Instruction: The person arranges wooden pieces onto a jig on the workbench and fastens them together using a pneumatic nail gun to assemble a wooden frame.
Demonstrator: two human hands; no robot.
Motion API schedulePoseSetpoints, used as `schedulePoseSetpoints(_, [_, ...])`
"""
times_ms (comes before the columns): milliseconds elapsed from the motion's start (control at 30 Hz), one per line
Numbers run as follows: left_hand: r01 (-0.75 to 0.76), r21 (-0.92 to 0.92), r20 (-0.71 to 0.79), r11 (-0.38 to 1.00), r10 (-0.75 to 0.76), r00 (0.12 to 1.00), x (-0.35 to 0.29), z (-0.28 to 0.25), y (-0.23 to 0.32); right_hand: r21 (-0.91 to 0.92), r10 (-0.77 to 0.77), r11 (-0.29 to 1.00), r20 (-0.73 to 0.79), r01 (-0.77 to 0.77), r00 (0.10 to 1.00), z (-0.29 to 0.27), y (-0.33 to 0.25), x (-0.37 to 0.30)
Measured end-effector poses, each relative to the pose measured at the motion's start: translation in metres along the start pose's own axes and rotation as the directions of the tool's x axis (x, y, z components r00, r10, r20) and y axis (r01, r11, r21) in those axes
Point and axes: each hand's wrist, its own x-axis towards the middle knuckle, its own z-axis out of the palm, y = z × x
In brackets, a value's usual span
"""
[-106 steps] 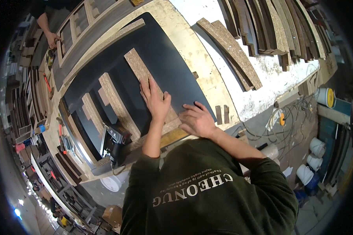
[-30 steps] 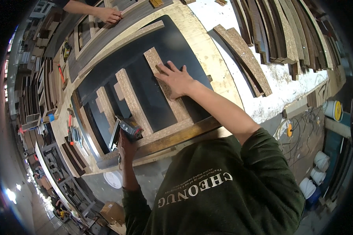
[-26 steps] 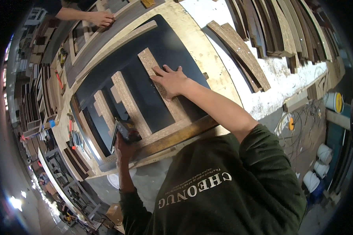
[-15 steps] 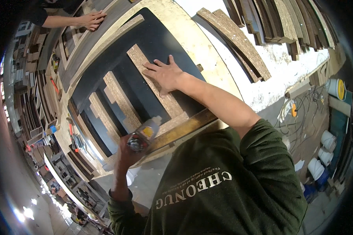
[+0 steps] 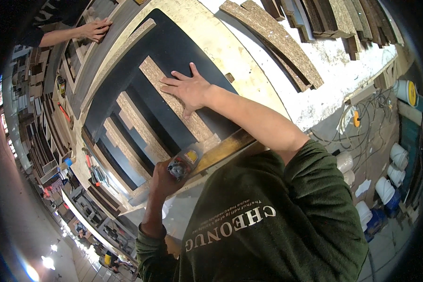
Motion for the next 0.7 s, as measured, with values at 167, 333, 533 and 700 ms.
schedulePoseSetpoints(167, [-0.039,0.087,-0.084,0.995,0.047,0.995,0.0,0.0,0.019,-0.022,0.008,1.0,0.01,-0.008,1.0,-0.002,-0.002,-0.001])
schedulePoseSetpoints(333, [-0.005,0.09,-0.118,0.996,0.015,0.993,-0.002,0.004,0.014,-0.045,0.016,0.999,0.028,-0.015,0.999,-0.006,-0.005,-0.001])
schedulePoseSetpoints(533, [0.083,0.059,-0.074,0.995,-0.079,0.994,-0.001,0.007,0.009,-0.06,0.016,0.998,0.028,-0.014,0.999,-0.006,-0.004,-0.002])
schedulePoseSetpoints(700, [0.009,0.072,-0.08,0.997,-0.004,0.997,-0.002,0.005,0.012,-0.061,-0.004,0.998,0.024,0.005,1.0,-0.004,-0.002,-0.003])
